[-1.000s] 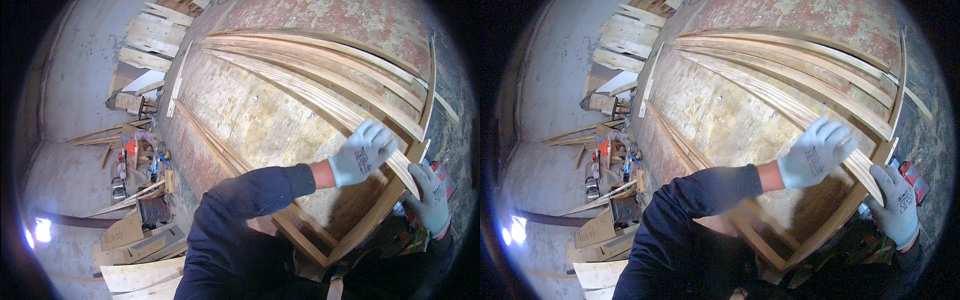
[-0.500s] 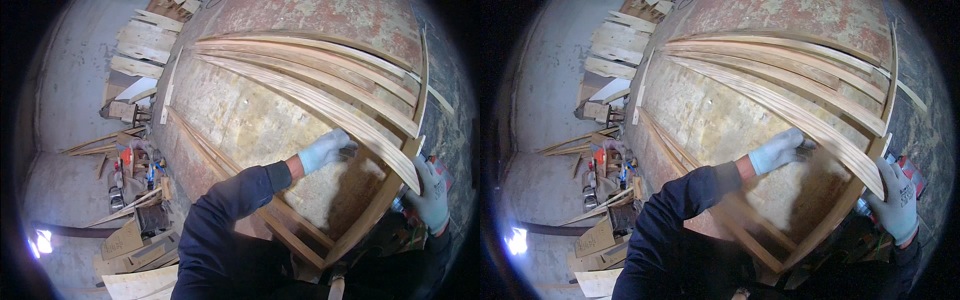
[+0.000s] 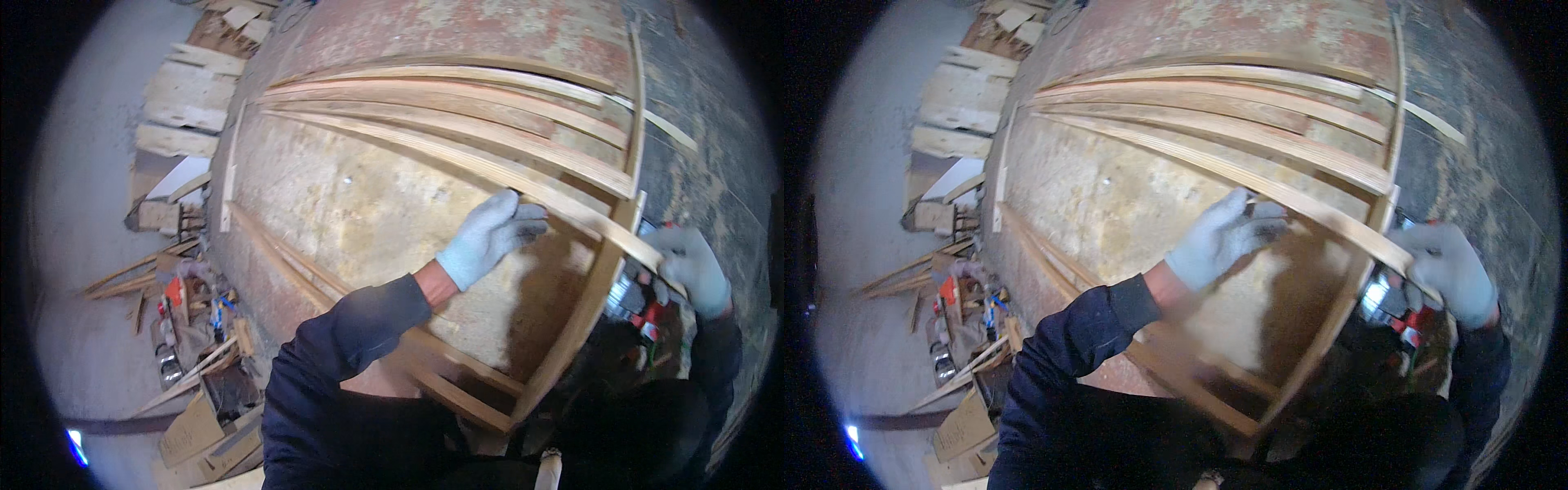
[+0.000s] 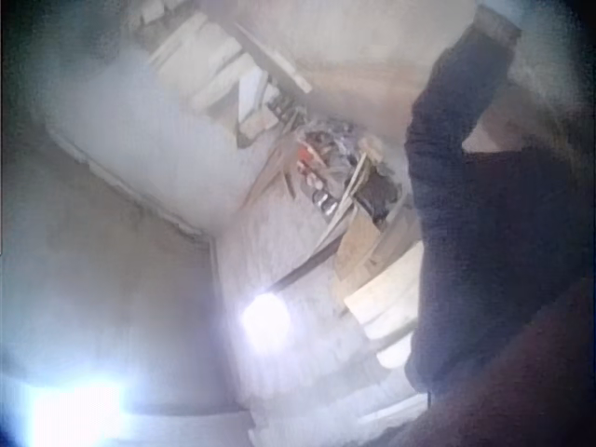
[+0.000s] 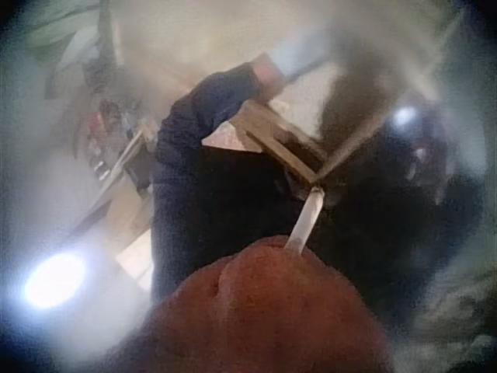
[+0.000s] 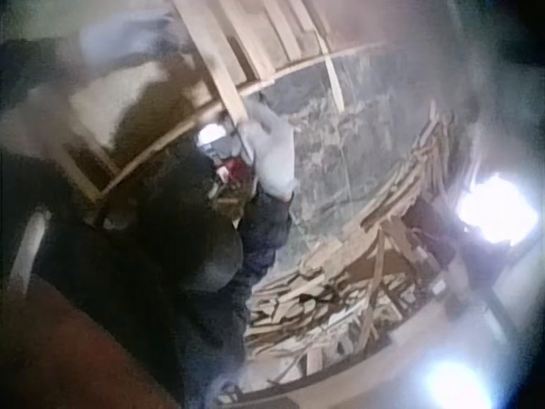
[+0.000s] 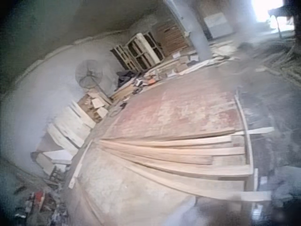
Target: The person assembles a wooden frame on the floor by positioning thin wooden strips and securing them with a pneumatic nail gun. They also measure a wooden piece with a metal ruler and clamp before continuing to nail additional strips into place.
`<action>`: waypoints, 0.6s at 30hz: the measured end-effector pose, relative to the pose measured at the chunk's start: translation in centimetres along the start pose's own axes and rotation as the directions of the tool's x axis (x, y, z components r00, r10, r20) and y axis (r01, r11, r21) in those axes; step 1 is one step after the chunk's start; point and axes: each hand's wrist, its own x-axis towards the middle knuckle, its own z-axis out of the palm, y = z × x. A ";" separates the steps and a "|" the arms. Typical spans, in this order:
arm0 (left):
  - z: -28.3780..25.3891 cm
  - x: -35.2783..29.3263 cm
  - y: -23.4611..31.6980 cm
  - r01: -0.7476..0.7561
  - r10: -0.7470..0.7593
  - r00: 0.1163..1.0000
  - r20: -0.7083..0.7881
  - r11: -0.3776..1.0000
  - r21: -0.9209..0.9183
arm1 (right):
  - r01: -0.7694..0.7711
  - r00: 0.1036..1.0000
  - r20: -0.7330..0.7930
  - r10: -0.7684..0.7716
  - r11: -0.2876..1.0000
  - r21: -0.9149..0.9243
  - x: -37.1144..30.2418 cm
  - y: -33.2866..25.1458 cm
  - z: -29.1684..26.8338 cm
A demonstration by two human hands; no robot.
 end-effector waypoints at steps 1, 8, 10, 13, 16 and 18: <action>0.9 0.5 -0.3 -0.005 0.005 1.000 0.016 1.000 -0.008 | 0.073 0.995 0.065 -0.071 0.997 -0.029 0.8 0.0 -0.4; 7.4 3.5 -2.8 0.031 -0.018 0.998 0.062 0.977 -0.213 | 0.369 0.929 0.077 -0.361 0.914 -0.169 2.9 1.4 -2.4; 9.3 3.7 -3.2 0.022 -0.024 1.000 -0.002 0.965 -0.261 | 0.334 0.942 0.050 -0.331 0.939 -0.079 2.7 1.8 -2.5; 11.8 4.5 -4.6 -0.011 -0.034 0.993 -0.112 0.926 -0.376 | 0.291 0.956 -0.004 -0.292 0.954 -0.070 3.2 2.3 -2.6; 13.6 5.7 -6.5 -0.077 0.033 0.992 -0.119 0.919 -0.387 | 0.439 0.894 -0.067 -0.443 0.896 -0.066 4.1 3.1 -3.0; 13.7 6.7 -6.7 -0.134 0.052 0.972 -0.231 0.925 -0.356 | 0.303 0.944 -0.176 -0.277 0.943 0.139 3.5 4.1 -3.6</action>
